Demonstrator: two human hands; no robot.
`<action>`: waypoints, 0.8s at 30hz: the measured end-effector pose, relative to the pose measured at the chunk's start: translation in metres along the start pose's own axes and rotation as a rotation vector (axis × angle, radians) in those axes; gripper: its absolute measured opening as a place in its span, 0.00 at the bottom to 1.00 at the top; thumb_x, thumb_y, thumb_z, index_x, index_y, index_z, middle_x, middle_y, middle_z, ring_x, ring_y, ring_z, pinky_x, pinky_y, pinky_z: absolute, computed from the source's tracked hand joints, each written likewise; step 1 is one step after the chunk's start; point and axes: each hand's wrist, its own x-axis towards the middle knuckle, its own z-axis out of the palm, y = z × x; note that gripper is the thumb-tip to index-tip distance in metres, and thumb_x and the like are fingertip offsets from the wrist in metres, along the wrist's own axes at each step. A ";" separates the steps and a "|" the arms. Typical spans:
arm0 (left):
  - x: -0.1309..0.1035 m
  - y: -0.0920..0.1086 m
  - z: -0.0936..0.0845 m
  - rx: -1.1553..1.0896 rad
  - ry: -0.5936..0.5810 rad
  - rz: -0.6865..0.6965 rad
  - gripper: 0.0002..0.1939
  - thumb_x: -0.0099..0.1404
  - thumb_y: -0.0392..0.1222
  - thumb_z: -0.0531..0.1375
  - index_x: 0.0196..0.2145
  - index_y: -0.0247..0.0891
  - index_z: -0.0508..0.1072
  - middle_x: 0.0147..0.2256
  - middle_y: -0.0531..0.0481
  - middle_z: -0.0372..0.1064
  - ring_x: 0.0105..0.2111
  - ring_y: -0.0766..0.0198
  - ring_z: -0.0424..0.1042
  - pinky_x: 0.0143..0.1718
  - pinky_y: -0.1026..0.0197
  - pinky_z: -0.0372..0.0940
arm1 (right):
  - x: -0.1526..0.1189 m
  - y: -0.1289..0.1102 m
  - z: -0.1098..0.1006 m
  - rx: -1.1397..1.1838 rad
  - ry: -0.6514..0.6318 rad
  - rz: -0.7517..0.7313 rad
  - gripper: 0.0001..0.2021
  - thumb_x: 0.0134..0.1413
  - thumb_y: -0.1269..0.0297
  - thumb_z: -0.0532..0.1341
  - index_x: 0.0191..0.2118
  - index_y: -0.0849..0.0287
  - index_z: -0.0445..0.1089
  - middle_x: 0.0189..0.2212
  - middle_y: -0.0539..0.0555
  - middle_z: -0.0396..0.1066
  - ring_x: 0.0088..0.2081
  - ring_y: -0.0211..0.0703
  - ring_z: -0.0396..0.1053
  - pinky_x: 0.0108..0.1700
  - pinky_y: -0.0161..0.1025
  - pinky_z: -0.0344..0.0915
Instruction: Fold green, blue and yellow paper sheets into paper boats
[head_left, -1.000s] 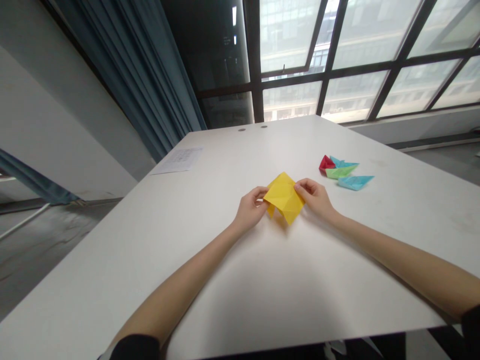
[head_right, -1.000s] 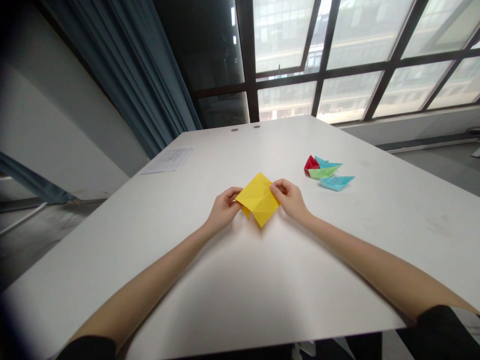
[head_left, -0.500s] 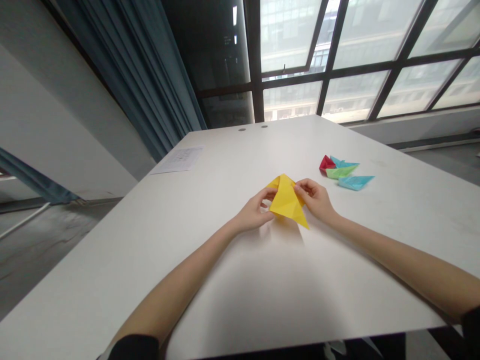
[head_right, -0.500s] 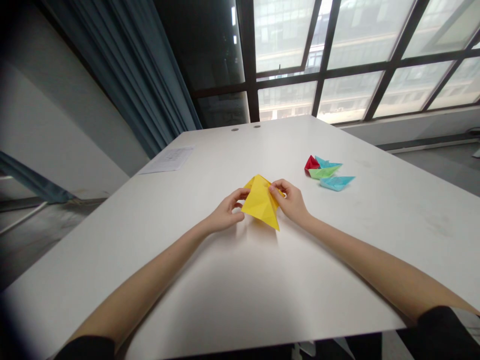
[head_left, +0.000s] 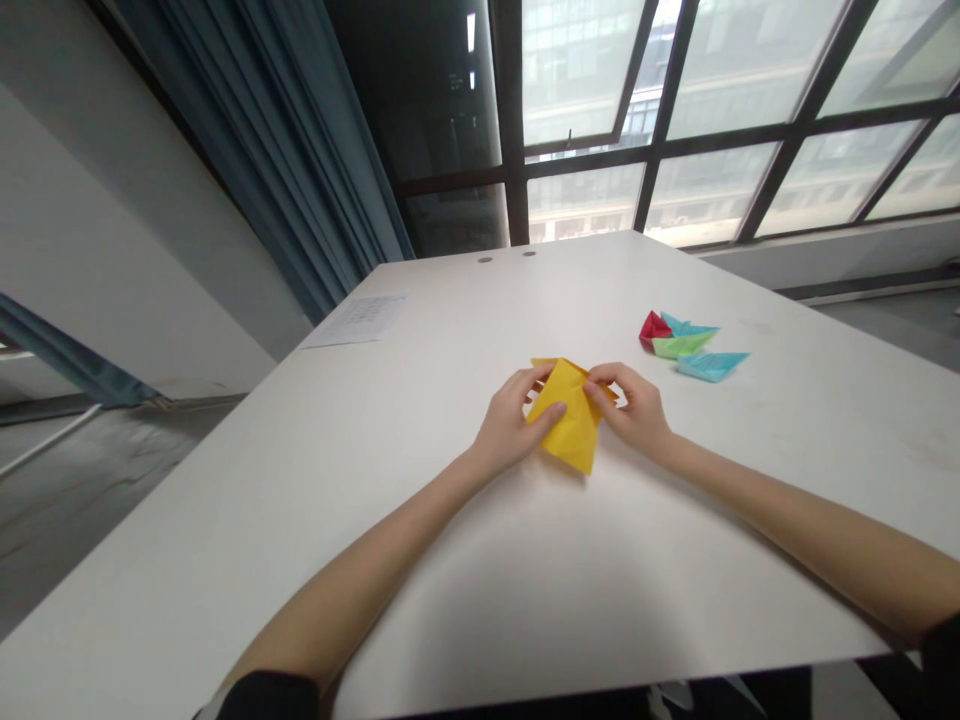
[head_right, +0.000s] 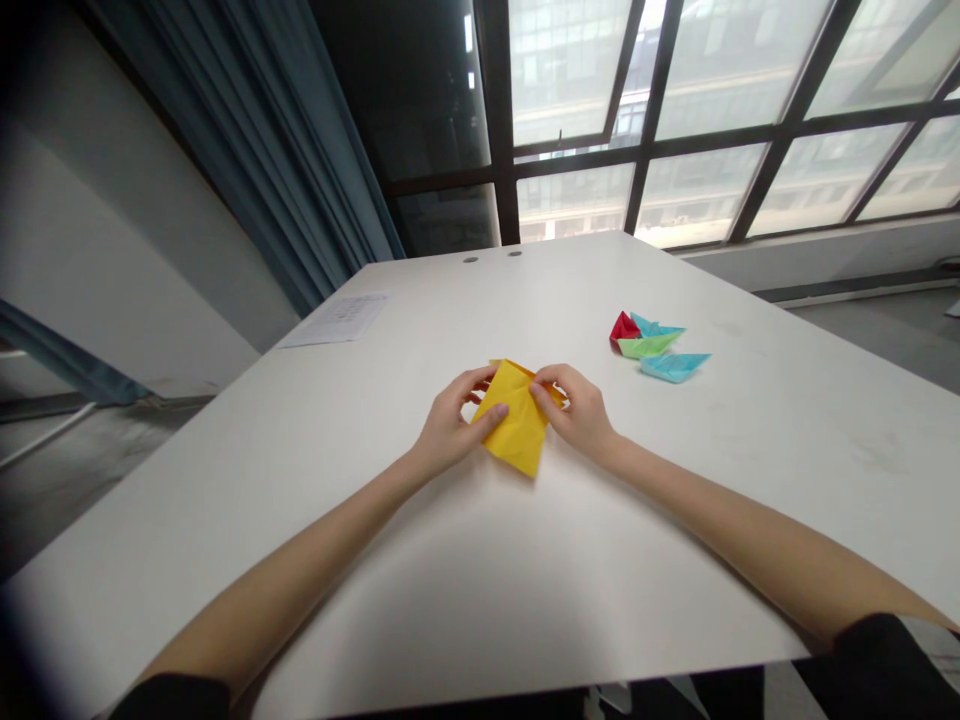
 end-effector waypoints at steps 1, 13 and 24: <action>0.000 -0.001 0.002 -0.008 0.023 -0.005 0.19 0.59 0.44 0.56 0.48 0.37 0.64 0.44 0.43 0.67 0.38 0.63 0.67 0.36 0.62 0.63 | 0.000 -0.002 0.000 -0.002 -0.010 -0.026 0.06 0.54 0.60 0.53 0.32 0.55 0.64 0.30 0.55 0.69 0.33 0.43 0.66 0.38 0.41 0.63; 0.003 0.002 -0.004 -0.003 0.158 -0.082 0.07 0.59 0.42 0.56 0.32 0.38 0.72 0.32 0.49 0.72 0.31 0.66 0.69 0.34 0.62 0.64 | -0.003 -0.006 -0.001 0.025 -0.049 -0.045 0.06 0.53 0.60 0.54 0.33 0.55 0.64 0.30 0.55 0.69 0.34 0.44 0.66 0.38 0.42 0.63; 0.004 0.005 -0.007 -0.110 0.029 -0.248 0.14 0.56 0.51 0.58 0.28 0.35 0.70 0.32 0.49 0.71 0.35 0.61 0.69 0.39 0.61 0.63 | -0.001 -0.009 0.005 0.370 -0.028 0.368 0.11 0.49 0.53 0.57 0.30 0.56 0.65 0.26 0.51 0.67 0.28 0.40 0.64 0.30 0.36 0.61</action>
